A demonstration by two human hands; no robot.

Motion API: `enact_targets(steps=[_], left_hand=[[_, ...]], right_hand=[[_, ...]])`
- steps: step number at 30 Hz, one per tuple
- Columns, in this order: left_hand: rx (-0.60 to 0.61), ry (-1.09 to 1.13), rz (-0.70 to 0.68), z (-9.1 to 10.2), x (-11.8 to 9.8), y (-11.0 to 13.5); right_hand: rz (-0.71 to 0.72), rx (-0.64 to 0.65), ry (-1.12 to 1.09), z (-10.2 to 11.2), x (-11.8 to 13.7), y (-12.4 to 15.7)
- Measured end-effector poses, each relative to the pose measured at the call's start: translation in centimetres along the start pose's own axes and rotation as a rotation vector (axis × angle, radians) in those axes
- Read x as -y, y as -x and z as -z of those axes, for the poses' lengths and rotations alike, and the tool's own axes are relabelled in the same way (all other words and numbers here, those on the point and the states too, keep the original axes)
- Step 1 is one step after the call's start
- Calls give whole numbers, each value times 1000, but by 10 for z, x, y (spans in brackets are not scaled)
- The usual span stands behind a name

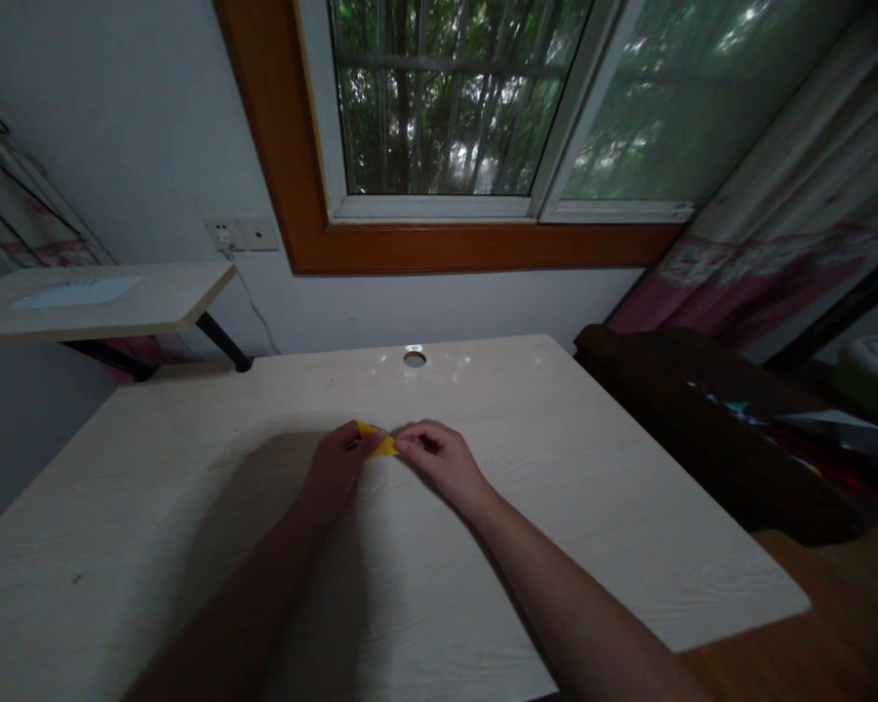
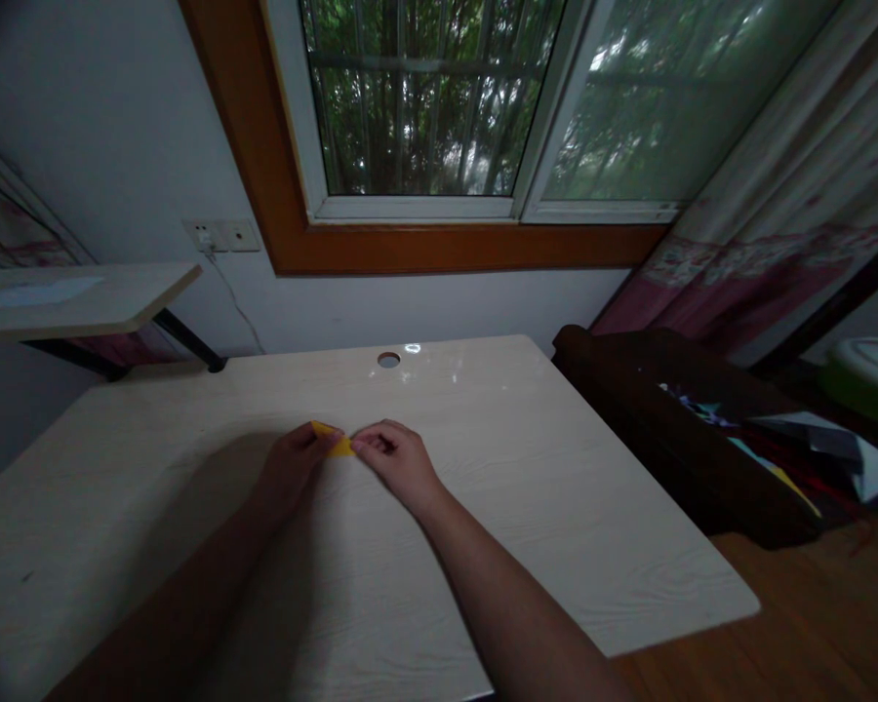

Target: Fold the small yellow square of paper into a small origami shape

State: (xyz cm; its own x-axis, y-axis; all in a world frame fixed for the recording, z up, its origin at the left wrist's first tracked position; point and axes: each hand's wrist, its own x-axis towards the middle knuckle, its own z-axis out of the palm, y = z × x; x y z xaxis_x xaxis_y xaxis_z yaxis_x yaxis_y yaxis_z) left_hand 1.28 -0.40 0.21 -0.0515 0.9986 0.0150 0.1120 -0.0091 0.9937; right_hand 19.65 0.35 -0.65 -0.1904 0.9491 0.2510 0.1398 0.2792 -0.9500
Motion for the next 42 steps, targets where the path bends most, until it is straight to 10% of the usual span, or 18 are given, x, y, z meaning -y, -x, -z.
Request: enact_targets(steps=[13,27,42], left_hand=[[-130,256,110,6,4,-5],[85,-29,5,4,-10,0],[-82,140,-7,3,-8,1]], right_hand=[[3,-75,102,5,0,-1],[111,66,151,1,7,1],[63,10,143,4,4,0]])
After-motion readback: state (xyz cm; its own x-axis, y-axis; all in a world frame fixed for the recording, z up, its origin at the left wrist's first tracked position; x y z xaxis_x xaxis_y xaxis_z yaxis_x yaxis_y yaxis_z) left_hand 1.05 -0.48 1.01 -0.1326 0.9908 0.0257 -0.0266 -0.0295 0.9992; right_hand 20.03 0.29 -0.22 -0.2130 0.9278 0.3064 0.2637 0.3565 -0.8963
